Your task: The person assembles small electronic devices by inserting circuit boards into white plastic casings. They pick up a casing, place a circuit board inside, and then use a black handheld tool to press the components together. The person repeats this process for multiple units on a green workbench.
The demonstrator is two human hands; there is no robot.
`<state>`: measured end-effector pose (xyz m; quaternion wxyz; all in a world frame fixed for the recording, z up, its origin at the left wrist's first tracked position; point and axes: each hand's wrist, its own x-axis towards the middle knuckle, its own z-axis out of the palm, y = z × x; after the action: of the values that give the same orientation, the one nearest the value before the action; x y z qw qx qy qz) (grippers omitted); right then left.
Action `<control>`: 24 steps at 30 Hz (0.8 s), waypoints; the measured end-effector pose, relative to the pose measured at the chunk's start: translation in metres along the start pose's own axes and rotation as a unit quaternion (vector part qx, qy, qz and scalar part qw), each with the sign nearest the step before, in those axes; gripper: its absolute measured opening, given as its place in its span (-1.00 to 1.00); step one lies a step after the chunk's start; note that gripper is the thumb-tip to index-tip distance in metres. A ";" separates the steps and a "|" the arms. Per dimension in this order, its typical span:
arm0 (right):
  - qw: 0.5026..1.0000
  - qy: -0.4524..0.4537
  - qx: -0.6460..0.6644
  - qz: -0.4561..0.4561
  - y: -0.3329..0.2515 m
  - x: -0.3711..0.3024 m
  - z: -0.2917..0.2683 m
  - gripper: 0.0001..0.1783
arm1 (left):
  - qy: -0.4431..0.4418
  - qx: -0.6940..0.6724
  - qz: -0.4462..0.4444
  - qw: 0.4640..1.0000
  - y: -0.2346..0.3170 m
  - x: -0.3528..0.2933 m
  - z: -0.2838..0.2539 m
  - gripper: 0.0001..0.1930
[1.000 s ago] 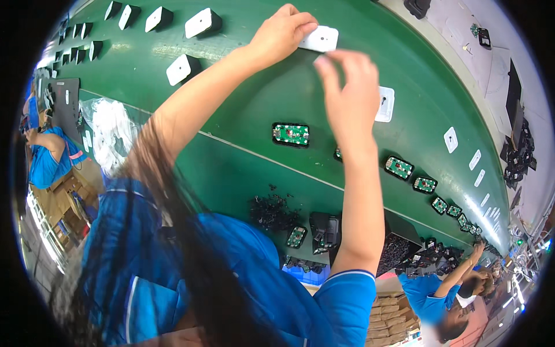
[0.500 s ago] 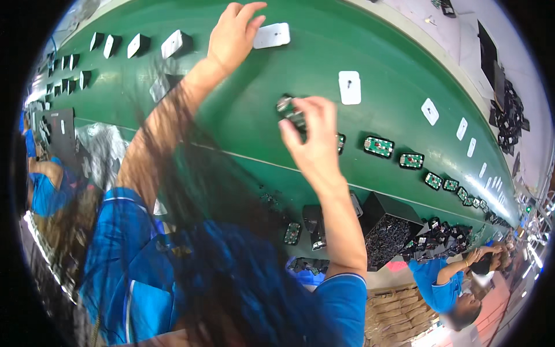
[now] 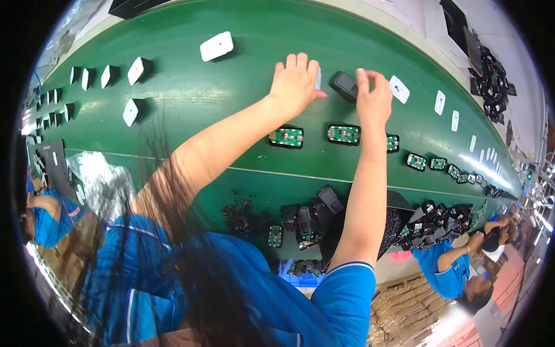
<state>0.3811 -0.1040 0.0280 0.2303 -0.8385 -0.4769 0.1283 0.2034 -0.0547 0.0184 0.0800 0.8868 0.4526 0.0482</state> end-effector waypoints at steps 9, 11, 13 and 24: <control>0.986 -0.097 0.019 -0.132 -0.012 -0.028 -0.014 -0.56 | 0.112 -0.129 0.256 0.952 -0.052 -0.004 0.008 -0.63; 0.987 -0.072 0.079 -0.120 -0.019 -0.033 -0.011 -0.57 | 0.065 -0.211 0.252 0.942 -0.069 -0.009 0.002 -0.55; 0.980 -0.068 0.073 -0.175 -0.038 -0.035 -0.009 -0.58 | 0.064 -0.285 0.224 0.930 -0.082 -0.014 0.001 -0.49; 0.967 -0.094 0.001 -0.238 -0.077 -0.039 0.016 -0.57 | 0.062 -0.387 0.173 0.904 -0.094 -0.027 -0.001 -0.39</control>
<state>0.2976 -0.0995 0.0533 0.2091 -0.6846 -0.6823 0.1483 0.1125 -0.0219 0.0015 0.3787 0.8458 0.2419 0.2877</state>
